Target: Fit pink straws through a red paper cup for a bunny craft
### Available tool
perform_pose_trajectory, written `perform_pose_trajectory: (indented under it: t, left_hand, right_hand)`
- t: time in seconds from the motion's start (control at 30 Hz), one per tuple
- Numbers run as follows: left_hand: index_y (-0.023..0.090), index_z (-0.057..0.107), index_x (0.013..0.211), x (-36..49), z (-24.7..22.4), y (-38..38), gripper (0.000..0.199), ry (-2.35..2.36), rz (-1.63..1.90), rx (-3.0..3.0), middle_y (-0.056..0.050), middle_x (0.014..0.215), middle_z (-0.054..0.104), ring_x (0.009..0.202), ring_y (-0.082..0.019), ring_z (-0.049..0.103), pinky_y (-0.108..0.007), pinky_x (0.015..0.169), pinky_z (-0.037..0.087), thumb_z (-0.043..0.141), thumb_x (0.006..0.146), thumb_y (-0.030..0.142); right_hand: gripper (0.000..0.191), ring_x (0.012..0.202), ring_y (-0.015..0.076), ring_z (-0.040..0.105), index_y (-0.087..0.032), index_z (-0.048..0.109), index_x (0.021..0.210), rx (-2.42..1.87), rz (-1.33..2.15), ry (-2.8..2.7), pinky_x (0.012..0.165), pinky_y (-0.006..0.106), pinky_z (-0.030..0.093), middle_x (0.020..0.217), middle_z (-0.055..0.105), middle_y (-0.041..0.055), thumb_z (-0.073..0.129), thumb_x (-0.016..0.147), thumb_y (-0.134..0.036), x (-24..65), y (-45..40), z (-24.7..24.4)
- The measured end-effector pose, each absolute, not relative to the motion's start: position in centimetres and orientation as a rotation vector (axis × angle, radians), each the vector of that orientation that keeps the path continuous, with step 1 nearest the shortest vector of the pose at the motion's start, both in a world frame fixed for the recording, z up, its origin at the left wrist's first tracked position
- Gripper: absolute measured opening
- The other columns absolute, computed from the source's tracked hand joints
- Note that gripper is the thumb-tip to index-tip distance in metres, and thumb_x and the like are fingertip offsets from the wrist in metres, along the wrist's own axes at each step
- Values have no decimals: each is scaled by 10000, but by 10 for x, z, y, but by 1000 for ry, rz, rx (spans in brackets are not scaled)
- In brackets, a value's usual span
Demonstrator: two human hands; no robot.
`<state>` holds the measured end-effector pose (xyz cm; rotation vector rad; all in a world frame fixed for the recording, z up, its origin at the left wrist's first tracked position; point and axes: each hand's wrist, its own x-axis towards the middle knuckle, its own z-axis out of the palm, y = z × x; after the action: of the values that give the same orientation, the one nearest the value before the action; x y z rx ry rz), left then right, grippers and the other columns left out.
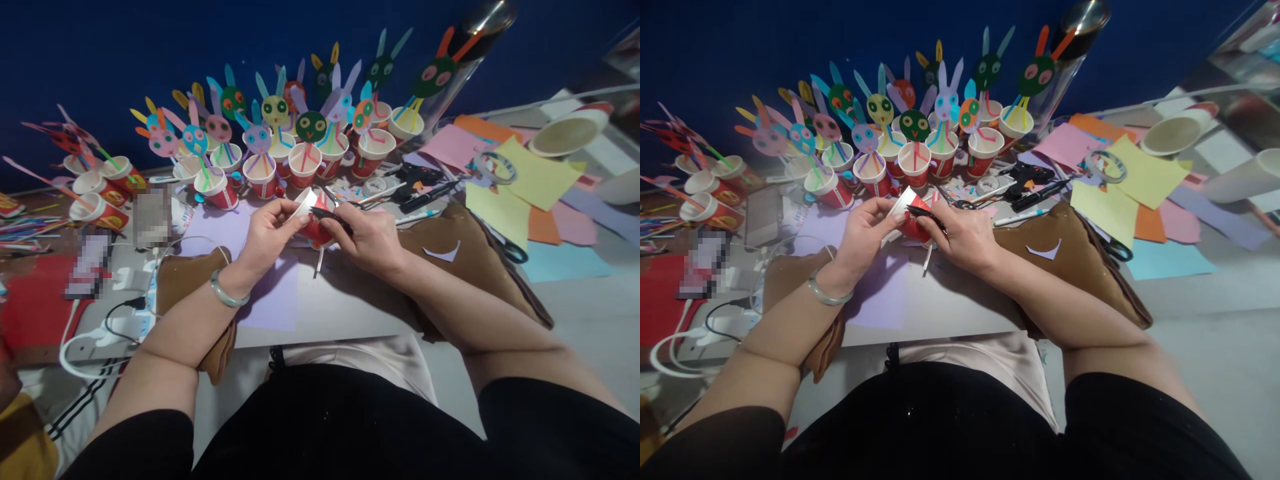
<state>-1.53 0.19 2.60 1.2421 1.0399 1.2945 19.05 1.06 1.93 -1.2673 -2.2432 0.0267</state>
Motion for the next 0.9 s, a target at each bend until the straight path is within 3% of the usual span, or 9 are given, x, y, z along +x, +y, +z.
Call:
perform_pose_trajectory:
  t: [0.43,0.63,0.77,0.9]
  left_hand:
    - [173,732,876,-17,28,2,409,1001,1270,1229,-14,771,755,672,-129,701,-271,672,591,909,721,507]
    - [174,750,868,-19,31,4,388,989,1256,1196,-16,778,760,700,-129,691,-271,710,581,929,701,476]
    - [171,766,840,-18,33,3,386,941,1196,1186,-14,803,767,721,-124,685,-258,720,571,953,662,459]
    - [162,771,832,-16,32,0,370,926,1115,1191,-7,785,753,714,-113,670,-237,703,552,934,694,463]
  right_hand:
    - [560,559,170,530,-196,689,906,-1252,63,-2254,570,307,256,639,635,47,323,1067,-588,191,11,22]
    - [572,553,138,455,-204,643,843,-1074,358,-2040,572,294,329,624,548,8,362,1043,-660,191,14,22]
    - [485,560,117,435,-208,608,814,-986,486,-1911,562,272,360,623,532,-24,585,951,-673,190,15,23]
    - [285,546,98,484,-200,652,875,-862,457,-1909,547,244,382,674,639,-26,742,892,-470,189,15,20]
